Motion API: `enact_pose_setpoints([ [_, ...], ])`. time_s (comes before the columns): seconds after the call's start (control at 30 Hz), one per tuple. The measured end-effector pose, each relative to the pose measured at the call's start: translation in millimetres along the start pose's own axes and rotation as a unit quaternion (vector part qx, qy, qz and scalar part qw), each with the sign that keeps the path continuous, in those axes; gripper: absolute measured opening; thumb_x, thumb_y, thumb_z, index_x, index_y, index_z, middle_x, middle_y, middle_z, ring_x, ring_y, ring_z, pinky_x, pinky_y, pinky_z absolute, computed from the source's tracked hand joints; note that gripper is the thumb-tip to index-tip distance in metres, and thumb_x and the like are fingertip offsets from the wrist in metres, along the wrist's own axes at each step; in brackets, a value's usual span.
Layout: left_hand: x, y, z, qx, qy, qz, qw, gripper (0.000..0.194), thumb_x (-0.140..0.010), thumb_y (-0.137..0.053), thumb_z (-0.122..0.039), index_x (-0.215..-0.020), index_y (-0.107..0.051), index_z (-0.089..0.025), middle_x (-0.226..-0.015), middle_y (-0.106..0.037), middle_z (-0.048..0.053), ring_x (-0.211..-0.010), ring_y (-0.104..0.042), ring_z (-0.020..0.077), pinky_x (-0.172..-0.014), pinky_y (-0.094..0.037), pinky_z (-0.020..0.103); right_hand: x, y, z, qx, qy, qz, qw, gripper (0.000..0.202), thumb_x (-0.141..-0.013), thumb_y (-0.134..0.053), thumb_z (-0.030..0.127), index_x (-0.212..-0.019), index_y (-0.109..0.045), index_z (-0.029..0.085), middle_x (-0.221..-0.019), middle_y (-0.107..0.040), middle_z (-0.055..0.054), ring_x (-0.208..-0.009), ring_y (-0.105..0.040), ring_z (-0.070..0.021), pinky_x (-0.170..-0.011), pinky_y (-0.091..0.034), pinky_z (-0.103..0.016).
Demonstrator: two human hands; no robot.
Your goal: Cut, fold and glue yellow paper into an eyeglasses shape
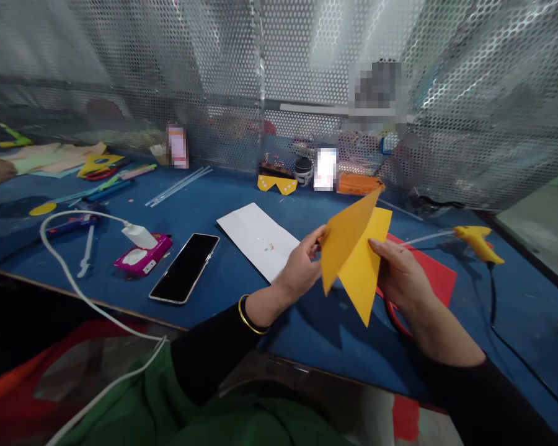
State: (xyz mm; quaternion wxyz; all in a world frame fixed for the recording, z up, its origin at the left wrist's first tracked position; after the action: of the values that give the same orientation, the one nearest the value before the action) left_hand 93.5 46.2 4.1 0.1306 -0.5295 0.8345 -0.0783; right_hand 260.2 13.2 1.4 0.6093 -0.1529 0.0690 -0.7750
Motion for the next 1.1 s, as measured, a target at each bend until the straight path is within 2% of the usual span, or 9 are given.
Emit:
enact_pose_setpoints([
  [0.07, -2, 8.9, 6, 0.042, 0.036, -0.072, 0.996, 0.038, -0.086, -0.072, -0.031, -0.123, -0.067, -0.022, -0.138, -0.062, 0.011, -0.127, -0.058, 0.028, -0.109, -0.046, 0.042, 1, 0, 2, 0.005, 0.002, 0.002, 1.0, 0.024, -0.065, -0.081, 0.038, -0.083, -0.076, 0.024, -0.095, -0.079, -0.006, -0.089, -0.075, -0.0289, -0.073, -0.062, -0.037],
  [0.13, -4, 17.0, 13, 0.089, 0.074, -0.128, 0.985, 0.027, -0.093, -0.064, -0.033, -0.116, -0.069, -0.02, -0.131, -0.067, 0.011, -0.118, -0.064, 0.0257, -0.101, -0.051, 0.04, 1, 2, 4, 0.013, -0.002, 0.002, 1.0, 0.021, -0.062, -0.082, 0.037, -0.078, -0.074, 0.025, -0.089, -0.079, -0.006, -0.087, -0.075, -0.0295, -0.069, -0.062, -0.038],
  [0.37, -12, 30.5, 11, 0.274, 0.142, -0.168, 0.936, 0.029, -0.101, -0.051, -0.034, -0.089, -0.068, -0.014, -0.091, -0.075, 0.009, -0.077, -0.07, 0.0144, -0.074, -0.056, 0.027, -7, 14, 2, 0.058, -0.017, -0.003, 0.998, 0.017, -0.061, -0.082, 0.034, -0.071, -0.072, 0.027, -0.083, -0.079, -0.004, -0.074, -0.074, -0.0237, -0.06, -0.06, -0.033],
  [0.6, -13, 39.5, 2, 0.239, 0.096, -0.205, 0.944, 0.01, -0.086, -0.07, -0.025, -0.092, -0.071, -0.018, -0.091, -0.076, 0.005, -0.081, -0.072, 0.0155, -0.078, -0.056, 0.029, -7, 3, -15, 0.111, -0.078, 0.07, 0.988, 0.03, -0.057, -0.088, 0.042, -0.062, -0.069, 0.019, -0.053, -0.065, -0.001, -0.043, -0.057, -0.0124, -0.043, -0.05, -0.024],
  [0.7, -13, 44.6, -4, 0.19, 0.058, -0.217, 0.956, 0.009, -0.082, -0.071, -0.025, -0.086, -0.073, -0.017, -0.087, -0.076, 0.005, -0.079, -0.071, 0.0153, -0.077, -0.056, 0.028, -6, 5, -13, 0.121, -0.086, 0.091, 0.985, 0.04, -0.055, -0.089, 0.052, -0.063, -0.069, 0.019, -0.053, -0.066, -0.002, -0.046, -0.06, -0.014, -0.048, -0.053, -0.026],
  [0.8, -13, 42.7, -9, 0.143, 0.052, -0.192, 0.969, 0.012, -0.079, -0.073, -0.028, -0.081, -0.073, -0.017, -0.08, -0.075, 0.004, -0.075, -0.07, 0.0143, -0.076, -0.054, 0.026, -10, 13, -2, 0.08, -0.068, 0.087, 0.991, 0.065, -0.056, -0.072, 0.083, -0.074, -0.074, 0.021, -0.071, -0.075, -0.007, -0.063, -0.069, -0.0202, -0.058, -0.057, -0.031],
  [0.87, -12, 35.6, -8, 0.115, 0.08, -0.148, 0.979, 0.014, -0.075, -0.075, -0.029, -0.077, -0.072, -0.016, -0.075, -0.074, 0.004, -0.07, -0.069, 0.0144, -0.072, -0.054, 0.026, -13, 17, 3, 0.053, -0.064, 0.088, 0.993, 0.079, -0.057, -0.058, 0.094, -0.082, -0.077, 0.021, -0.082, -0.077, -0.009, -0.071, -0.071, -0.0222, -0.063, -0.058, -0.033],
  [1.0, -3, 15.2, 1, 0.053, 0.157, -0.03, 0.986, 0.013, -0.063, -0.081, -0.022, -0.061, -0.07, -0.015, -0.059, -0.068, 0.004, -0.057, -0.065, 0.0158, -0.059, -0.051, 0.026, -17, 18, 9, 0.056, -0.026, 0.097, 0.993, 0.076, -0.057, -0.065, 0.089, -0.087, -0.078, 0.021, -0.08, -0.076, -0.006, -0.061, -0.064, -0.0134, -0.052, -0.05, -0.022],
  [1.1, 6, 1.6, 7, -0.018, 0.19, 0.063, 0.98, 0.011, -0.061, -0.079, -0.023, -0.057, -0.071, -0.017, -0.06, -0.069, 0.004, -0.056, -0.064, 0.0167, -0.055, -0.049, 0.025, -12, 14, 5, 0.091, -0.016, 0.115, 0.989, 0.057, -0.056, -0.078, 0.075, -0.071, -0.074, 0.021, -0.062, -0.068, -0.001, -0.048, -0.051, -0.0079, -0.041, -0.04, -0.018],
])
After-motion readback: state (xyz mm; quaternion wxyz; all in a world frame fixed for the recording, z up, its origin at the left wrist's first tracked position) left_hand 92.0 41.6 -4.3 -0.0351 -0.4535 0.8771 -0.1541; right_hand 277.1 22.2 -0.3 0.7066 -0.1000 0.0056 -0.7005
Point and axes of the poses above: each hand's wrist, its own x-axis away from the middle knuckle, its own y-axis out of the back of the hand, z = x × y, the point moved 6 cm from there along -x, towards the middle knuckle
